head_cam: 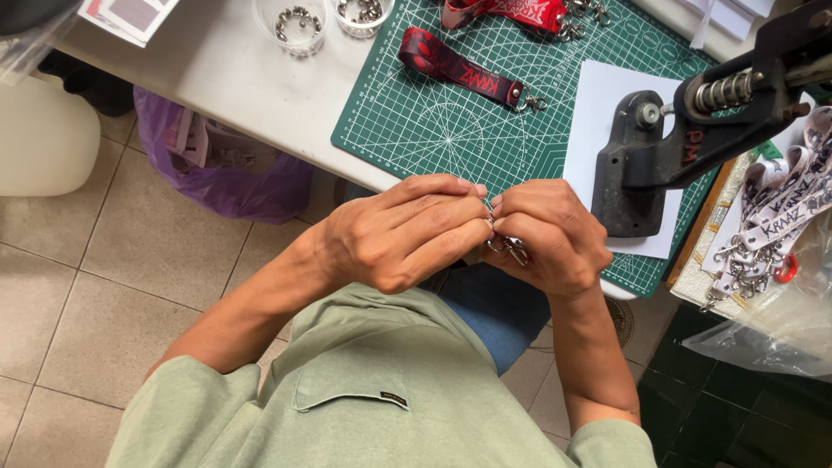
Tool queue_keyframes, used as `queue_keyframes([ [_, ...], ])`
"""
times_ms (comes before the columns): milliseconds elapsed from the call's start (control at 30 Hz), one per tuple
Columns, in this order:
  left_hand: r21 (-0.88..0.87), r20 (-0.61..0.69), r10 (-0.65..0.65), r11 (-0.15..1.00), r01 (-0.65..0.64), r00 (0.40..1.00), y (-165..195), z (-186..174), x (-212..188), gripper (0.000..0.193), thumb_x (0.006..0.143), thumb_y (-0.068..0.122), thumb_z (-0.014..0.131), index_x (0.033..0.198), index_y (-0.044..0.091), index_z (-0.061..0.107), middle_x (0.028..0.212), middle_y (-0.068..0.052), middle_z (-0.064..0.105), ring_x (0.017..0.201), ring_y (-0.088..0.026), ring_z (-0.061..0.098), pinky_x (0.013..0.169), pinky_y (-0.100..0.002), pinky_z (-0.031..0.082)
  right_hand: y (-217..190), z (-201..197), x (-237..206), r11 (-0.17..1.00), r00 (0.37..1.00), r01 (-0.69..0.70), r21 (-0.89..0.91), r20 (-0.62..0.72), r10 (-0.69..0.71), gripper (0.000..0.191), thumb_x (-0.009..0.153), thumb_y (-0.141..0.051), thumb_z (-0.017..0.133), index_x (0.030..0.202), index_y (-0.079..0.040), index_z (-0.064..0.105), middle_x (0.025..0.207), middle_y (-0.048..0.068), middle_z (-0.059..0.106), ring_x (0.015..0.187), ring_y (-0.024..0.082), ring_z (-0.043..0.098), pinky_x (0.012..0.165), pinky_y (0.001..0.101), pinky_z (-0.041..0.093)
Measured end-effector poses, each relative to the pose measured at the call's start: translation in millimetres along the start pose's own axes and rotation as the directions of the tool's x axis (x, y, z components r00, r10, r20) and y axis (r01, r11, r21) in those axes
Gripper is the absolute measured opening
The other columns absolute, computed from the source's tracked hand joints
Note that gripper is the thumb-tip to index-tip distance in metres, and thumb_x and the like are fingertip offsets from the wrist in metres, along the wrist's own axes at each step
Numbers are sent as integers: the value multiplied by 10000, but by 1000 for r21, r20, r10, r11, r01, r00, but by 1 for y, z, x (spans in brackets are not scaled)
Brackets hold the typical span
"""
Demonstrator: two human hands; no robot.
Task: The person assembles keychains by attaching metal rings and clasps to red patterned fabric straps. They repeatedly pick up small metal parts from containers, link them to the strap ends, and place the finished units on a green cutting mat.
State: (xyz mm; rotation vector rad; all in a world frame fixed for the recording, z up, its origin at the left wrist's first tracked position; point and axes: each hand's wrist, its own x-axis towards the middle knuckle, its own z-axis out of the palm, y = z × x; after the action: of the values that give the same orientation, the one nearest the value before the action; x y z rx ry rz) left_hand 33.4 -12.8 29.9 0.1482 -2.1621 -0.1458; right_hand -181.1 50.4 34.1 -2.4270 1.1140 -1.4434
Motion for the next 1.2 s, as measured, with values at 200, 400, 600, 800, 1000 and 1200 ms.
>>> queue_keyframes([
  [200,-183,9,-168,969,167,986,-3,-3,-2,178,998,35,725,1160,-36,708,1131,-119,722,1113,-233,714,1070,-376,567,-2,-7,2,997,997,-40,-59,69,44,234,882,-77,854,984,2,658,970,126,692,910,264,729,782,357,617],
  [400,-200,121,-217,950,238,969,-3,7,-7,194,1019,54,725,1187,-26,670,1147,-92,699,1159,-239,690,1104,-396,548,8,-5,-1,997,988,-64,-47,138,70,207,857,-30,838,948,20,658,938,132,684,865,266,714,733,354,597],
  [600,-251,121,-265,924,288,957,-5,16,-13,196,1010,41,723,1172,-19,628,1117,-99,693,1109,-244,701,1096,-406,544,12,-1,-4,995,986,-103,-19,131,104,224,845,-15,838,972,23,657,931,126,693,860,267,714,754,355,595],
  [800,-237,141,-273,924,300,952,-13,22,-24,261,968,30,729,1181,-22,588,1096,-107,668,1122,-282,681,1079,-406,527,18,11,-8,983,974,-184,-20,131,185,237,829,53,792,1008,12,642,951,99,705,869,238,723,756,339,598],
  [1000,252,177,-101,966,54,979,-50,31,-24,220,956,14,695,1172,-14,663,1039,-87,663,1052,-222,680,1107,-409,507,35,21,0,939,939,-310,-152,108,327,239,882,87,783,1075,-8,680,1078,135,736,876,220,742,766,310,621],
  [1200,401,250,-18,912,-86,968,-69,48,-29,43,946,90,663,968,54,656,934,-69,664,1017,-212,699,1088,-417,505,47,27,-1,938,931,-270,-218,188,312,214,925,85,750,1114,0,696,1184,124,735,1041,280,752,884,340,612],
])
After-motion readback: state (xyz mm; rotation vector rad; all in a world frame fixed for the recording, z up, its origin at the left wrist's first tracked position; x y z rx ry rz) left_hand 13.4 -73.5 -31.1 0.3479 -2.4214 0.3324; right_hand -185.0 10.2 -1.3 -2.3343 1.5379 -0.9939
